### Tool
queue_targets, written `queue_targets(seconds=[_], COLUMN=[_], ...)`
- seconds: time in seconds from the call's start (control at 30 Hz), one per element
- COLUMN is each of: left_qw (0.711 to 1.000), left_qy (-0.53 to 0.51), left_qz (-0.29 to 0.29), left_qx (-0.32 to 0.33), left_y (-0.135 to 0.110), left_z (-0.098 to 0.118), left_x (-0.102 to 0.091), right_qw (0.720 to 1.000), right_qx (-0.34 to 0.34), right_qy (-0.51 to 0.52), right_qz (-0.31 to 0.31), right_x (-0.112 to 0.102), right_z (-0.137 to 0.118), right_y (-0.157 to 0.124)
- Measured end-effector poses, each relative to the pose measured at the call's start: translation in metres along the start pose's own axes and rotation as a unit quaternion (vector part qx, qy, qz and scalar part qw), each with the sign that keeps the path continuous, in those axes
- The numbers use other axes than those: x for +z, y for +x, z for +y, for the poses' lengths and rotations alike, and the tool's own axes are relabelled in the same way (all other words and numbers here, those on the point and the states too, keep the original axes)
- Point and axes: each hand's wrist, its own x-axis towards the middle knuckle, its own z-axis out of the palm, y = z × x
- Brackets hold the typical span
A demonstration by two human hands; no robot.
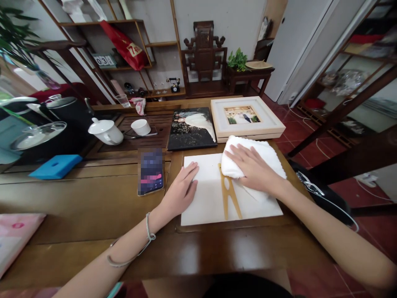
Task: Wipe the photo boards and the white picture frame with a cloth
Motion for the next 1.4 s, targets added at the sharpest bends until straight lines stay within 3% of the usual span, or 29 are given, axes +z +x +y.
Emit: queue_targets(seconds=[0.1, 0.2, 0.33, 0.4, 0.53, 0.73, 0.83, 0.97, 1.13, 1.27, 1.4], left_qw=[1.0, 1.0, 1.0, 1.0, 1.0, 1.0, 1.0, 1.0, 1.0, 1.0, 1.0], left_qy=[0.004, 0.007, 0.008, 0.009, 0.012, 0.016, 0.014, 0.013, 0.015, 0.014, 0.013], left_qz=[0.001, 0.002, 0.005, 0.004, 0.001, 0.0, 0.003, 0.006, 0.009, 0.006, 0.001], left_qx=[0.002, 0.004, 0.003, 0.002, 0.002, 0.003, 0.005, 0.01, 0.015, 0.01, 0.008], left_y=[0.0, 0.0, 0.0, 0.0, 0.0, 0.0, 0.0, 0.0, 0.001, 0.001, 0.0], left_z=[-0.001, -0.001, 0.001, 0.001, 0.001, 0.001, 0.001, 0.001, 0.001, 0.001, 0.0], left_x=[0.001, 0.001, 0.0, 0.0, 0.0, 0.0, 0.0, 0.001, 0.001, 0.0, 0.001], right_qw=[0.999, 0.997, 0.994, 0.991, 0.994, 0.999, 0.998, 0.992, 0.97, 0.977, 0.995], right_qx=[0.018, 0.014, -0.071, -0.095, -0.036, 0.025, 0.039, 0.027, -0.138, -0.166, -0.065], right_qy=[-0.003, -0.008, -0.023, -0.012, 0.023, 0.03, 0.051, 0.092, 0.169, 0.121, 0.076], right_qz=[-0.033, -0.078, -0.08, -0.09, -0.105, -0.011, -0.013, -0.077, -0.106, -0.051, 0.016], right_x=[0.004, -0.005, -0.02, -0.027, -0.027, 0.006, 0.008, -0.012, -0.019, 0.0, 0.007], right_z=[-0.012, -0.031, -0.055, -0.058, -0.042, -0.013, -0.021, -0.054, -0.085, -0.075, -0.042], right_y=[-0.005, -0.032, -0.079, -0.087, -0.058, -0.002, -0.004, -0.037, -0.065, -0.044, -0.018])
